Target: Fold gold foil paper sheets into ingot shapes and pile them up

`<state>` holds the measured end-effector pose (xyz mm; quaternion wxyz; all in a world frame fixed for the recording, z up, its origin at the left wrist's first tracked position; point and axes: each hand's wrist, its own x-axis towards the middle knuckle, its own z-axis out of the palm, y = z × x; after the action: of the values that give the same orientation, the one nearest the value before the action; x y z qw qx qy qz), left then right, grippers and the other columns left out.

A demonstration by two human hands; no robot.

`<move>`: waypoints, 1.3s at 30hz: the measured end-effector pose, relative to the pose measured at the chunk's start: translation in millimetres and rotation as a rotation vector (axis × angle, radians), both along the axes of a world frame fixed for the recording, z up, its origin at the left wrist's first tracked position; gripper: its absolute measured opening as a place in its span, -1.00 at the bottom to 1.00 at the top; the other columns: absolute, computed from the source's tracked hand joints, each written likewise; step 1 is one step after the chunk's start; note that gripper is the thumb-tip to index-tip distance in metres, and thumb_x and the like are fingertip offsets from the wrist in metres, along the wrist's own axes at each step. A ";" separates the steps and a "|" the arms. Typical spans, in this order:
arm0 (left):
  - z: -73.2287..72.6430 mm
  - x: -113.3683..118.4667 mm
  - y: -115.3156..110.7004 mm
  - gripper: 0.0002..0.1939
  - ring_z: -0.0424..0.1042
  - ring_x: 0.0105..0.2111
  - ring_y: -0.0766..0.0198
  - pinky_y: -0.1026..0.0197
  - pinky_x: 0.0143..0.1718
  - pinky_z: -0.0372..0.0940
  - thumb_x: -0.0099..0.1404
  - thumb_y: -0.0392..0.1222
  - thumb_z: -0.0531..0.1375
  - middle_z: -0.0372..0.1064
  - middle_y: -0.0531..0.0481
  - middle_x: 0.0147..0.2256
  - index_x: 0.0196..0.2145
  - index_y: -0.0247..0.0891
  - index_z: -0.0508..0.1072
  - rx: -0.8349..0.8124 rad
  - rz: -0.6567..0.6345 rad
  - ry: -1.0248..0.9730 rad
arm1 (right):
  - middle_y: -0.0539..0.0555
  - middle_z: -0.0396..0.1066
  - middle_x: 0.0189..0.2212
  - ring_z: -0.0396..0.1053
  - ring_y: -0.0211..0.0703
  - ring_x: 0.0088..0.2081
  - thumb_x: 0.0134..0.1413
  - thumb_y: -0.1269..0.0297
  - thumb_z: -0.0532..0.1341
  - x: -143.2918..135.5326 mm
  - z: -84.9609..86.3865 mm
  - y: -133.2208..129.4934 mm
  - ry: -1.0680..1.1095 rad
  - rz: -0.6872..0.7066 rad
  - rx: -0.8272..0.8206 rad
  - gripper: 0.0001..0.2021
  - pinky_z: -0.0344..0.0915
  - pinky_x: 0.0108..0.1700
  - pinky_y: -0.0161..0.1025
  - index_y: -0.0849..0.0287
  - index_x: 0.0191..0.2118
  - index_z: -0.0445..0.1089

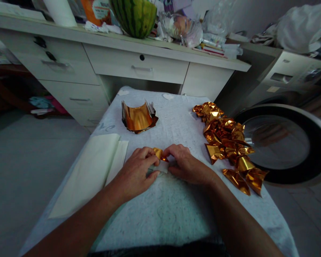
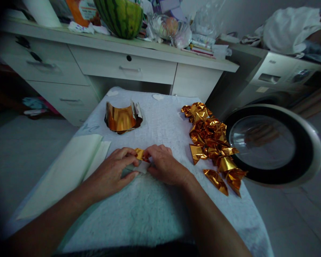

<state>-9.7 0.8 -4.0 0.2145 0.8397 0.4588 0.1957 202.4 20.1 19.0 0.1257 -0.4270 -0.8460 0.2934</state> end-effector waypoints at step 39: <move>-0.2 12.6 -7.2 -0.93 0.34 -0.15 0.10 -0.01 -0.09 0.25 0.22 -0.26 0.25 0.37 -0.01 -0.22 -0.30 -0.18 0.44 0.038 0.029 -0.017 | -0.04 0.42 -0.29 0.31 -0.22 -0.19 0.06 0.58 0.20 1.4 -4.0 7.0 0.111 0.159 0.087 -0.81 0.12 -0.03 -0.20 0.11 -0.31 0.37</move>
<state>2.9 -6.4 -4.1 0.1997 0.8352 0.4652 0.2146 203.8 27.1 15.0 0.1669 -0.3357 -0.8809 0.2888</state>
